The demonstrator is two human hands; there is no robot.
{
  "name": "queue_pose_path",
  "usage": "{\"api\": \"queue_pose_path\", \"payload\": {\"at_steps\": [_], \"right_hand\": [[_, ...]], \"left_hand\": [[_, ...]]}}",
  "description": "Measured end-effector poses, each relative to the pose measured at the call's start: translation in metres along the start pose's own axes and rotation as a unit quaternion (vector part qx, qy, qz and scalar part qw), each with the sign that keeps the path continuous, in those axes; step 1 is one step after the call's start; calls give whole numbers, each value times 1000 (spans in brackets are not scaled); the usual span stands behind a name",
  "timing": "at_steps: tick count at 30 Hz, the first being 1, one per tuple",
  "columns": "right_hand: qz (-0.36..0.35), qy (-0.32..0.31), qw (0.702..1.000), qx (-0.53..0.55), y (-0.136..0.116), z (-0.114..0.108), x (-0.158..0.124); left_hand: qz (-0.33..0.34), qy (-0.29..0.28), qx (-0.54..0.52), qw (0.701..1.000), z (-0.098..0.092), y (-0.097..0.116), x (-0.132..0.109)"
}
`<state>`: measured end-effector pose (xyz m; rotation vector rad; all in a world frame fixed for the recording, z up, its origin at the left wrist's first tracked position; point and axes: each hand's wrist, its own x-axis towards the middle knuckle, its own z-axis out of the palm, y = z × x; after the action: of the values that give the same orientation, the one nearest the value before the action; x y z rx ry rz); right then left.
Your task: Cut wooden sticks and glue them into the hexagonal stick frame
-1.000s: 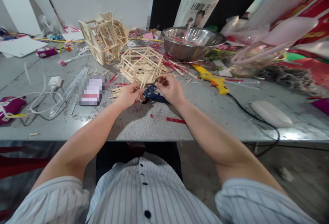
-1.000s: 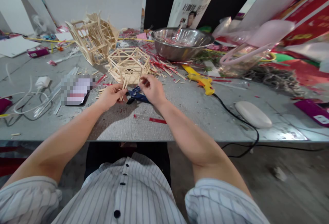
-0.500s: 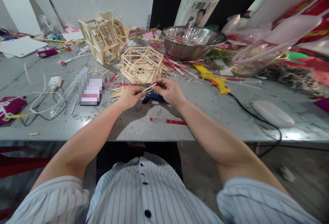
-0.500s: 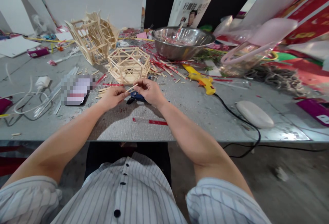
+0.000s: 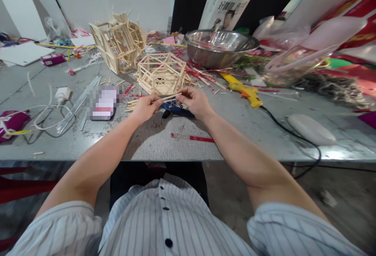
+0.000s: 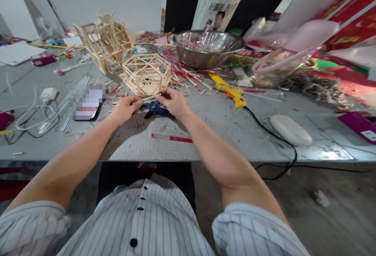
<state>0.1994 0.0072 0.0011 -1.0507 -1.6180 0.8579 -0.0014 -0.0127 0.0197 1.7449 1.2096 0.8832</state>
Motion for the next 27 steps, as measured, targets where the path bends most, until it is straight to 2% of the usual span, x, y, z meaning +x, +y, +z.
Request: {"api": "queue_pose_path", "payload": {"at_steps": [4,7,10,15,17,20,24,27], "right_hand": [[10,-10,999,-40,3,1,1],[-19,-3,988,-154,2,-1,0],[-40,-41,957,-283,-3,-6,0],[-3,-135,905,-404,-4,-14,1],[13,-137,892,-431,-5,-16,1],[7,-142,887,-439,-8,-18,0],[-6,-200,876,-439,-12,-15,-3],[-13,-218,874,-434,-10,-13,-4]], "left_hand": [[-17,9,0,1000,-1,-2,1],[0,34,50,998,-3,-3,2],[27,79,98,992,-9,-5,4],[15,138,185,973,-28,-1,8],[-3,139,250,958,-38,1,10],[-34,111,301,947,-47,3,11],[-64,101,333,935,-49,2,12],[-71,95,362,925,-47,0,13]]}}
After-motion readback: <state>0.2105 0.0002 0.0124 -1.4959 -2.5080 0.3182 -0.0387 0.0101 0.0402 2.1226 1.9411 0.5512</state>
